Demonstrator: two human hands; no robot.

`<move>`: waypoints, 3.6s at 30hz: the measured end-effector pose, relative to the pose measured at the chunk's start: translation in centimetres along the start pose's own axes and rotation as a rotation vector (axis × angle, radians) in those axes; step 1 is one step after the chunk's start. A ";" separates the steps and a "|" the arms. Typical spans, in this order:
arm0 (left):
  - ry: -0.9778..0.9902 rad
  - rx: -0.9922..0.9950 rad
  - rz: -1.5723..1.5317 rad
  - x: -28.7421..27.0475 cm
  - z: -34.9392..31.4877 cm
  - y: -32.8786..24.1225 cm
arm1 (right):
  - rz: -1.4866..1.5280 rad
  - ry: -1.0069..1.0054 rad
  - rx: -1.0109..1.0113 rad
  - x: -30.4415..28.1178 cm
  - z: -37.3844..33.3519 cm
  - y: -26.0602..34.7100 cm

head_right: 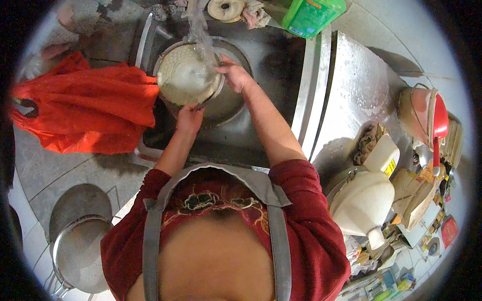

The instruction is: The person rinses a food processor bowl under running water, then assembles the food processor by placing the bowl on the base, inserting the blade assembly, and securing the lid. The person also washes their hands during the process.

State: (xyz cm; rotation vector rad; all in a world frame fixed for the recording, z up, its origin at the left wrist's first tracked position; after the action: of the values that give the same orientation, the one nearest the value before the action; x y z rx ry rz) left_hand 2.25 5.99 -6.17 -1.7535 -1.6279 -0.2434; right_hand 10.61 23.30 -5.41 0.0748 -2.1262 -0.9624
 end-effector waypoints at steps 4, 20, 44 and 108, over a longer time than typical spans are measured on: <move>0.025 -0.015 -0.029 0.4 0.6 0.4 | -0.179 -0.055 0.014 -1.9 2.6 -0.3; -0.079 -0.057 0.430 -3.8 2.2 -8.2 | -0.309 -0.001 -0.089 -1.9 5.9 0.4; -0.136 0.177 0.382 -2.6 1.8 -2.3 | 0.085 -0.058 -0.134 1.2 1.7 0.2; 0.047 -0.050 0.003 2.7 2.8 -0.7 | -0.308 -0.095 -0.322 -0.4 -2.1 2.4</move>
State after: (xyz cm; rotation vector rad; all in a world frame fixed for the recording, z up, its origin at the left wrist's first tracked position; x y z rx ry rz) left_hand 1.14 9.78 -6.38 -1.7739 -1.5986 -0.3235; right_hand 12.88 23.84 -3.28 0.2032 -2.0530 -1.5053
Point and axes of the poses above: each hand's wrist, its own z-axis towards the middle knuckle, its own x-axis out of the palm, y = z × x, the point moved 5 cm from there along z, towards the middle knuckle, and after that the axes turned 7 degrees about -x, right-handed, at the moved point
